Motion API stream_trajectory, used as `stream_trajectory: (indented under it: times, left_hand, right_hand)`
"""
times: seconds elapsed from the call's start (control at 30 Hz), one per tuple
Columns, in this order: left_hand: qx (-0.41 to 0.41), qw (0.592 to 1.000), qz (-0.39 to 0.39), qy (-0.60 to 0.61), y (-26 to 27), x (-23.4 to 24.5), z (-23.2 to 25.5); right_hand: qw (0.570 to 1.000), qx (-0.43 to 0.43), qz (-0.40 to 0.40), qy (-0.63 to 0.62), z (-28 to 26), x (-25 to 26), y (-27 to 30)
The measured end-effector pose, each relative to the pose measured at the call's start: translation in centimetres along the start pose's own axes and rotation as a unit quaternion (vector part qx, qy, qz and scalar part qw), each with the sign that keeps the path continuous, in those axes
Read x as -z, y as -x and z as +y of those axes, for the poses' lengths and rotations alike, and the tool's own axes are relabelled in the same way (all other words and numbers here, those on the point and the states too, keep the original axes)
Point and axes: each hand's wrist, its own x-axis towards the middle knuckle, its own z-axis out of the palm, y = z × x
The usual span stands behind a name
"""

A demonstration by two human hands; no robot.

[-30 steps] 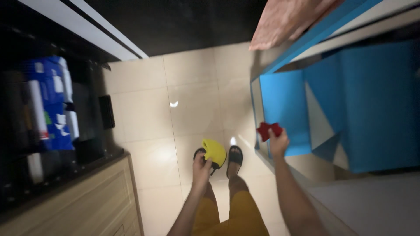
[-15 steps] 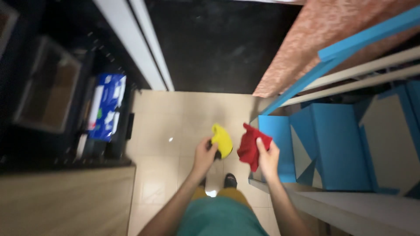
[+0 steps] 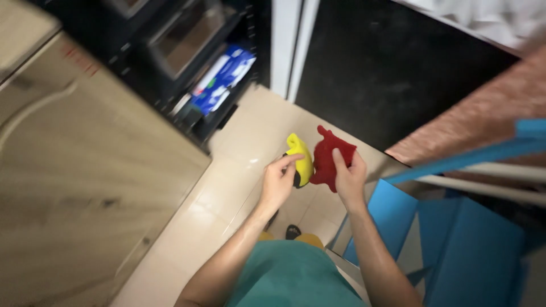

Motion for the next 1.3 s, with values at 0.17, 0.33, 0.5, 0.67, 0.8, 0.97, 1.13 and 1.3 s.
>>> stream_trajectory:
  times: [0.17,0.33,0.5,0.67,0.8,0.97,1.13,1.3]
  left_hand:
    - [0.041,0.986,0.086,0.134,2.8,2.4,-0.4]
    - [0.093,0.960,0.137,0.227,8.0,7.4,-1.0]
    - [0.095,0.954,0.116,0.259,13.0,11.7,-1.1]
    - [0.098,0.957,0.109,0.252,17.0,16.8,-0.8]
    - [0.072,0.961,0.116,0.242,20.4,21.2,-0.8]
    - [0.024,0.944,0.260,0.200,23.0,29.4,-2.1]
    - [-0.116,0.895,0.395,0.171,26.2,43.7,1.0]
    - [-0.217,0.903,0.334,0.163,28.0,55.6,7.7]
  right_hand:
    - [0.933,0.224,-0.233,0.159,-1.8,-5.6,5.1]
    - [0.909,0.152,-0.375,0.097,-1.3,-6.7,8.9]
    - [0.935,0.080,-0.339,0.065,-1.4,-9.2,7.5]
    - [0.880,-0.041,-0.470,0.055,-2.9,-13.3,10.2]
    - [0.867,-0.087,-0.490,0.023,-2.6,-16.1,13.8]
    - [0.875,-0.153,-0.455,-0.062,-2.3,-17.5,18.8]
    - [0.870,-0.208,-0.418,-0.158,-3.5,-18.4,23.6]
    - [0.892,-0.204,-0.358,-0.184,-6.8,-25.7,27.4]
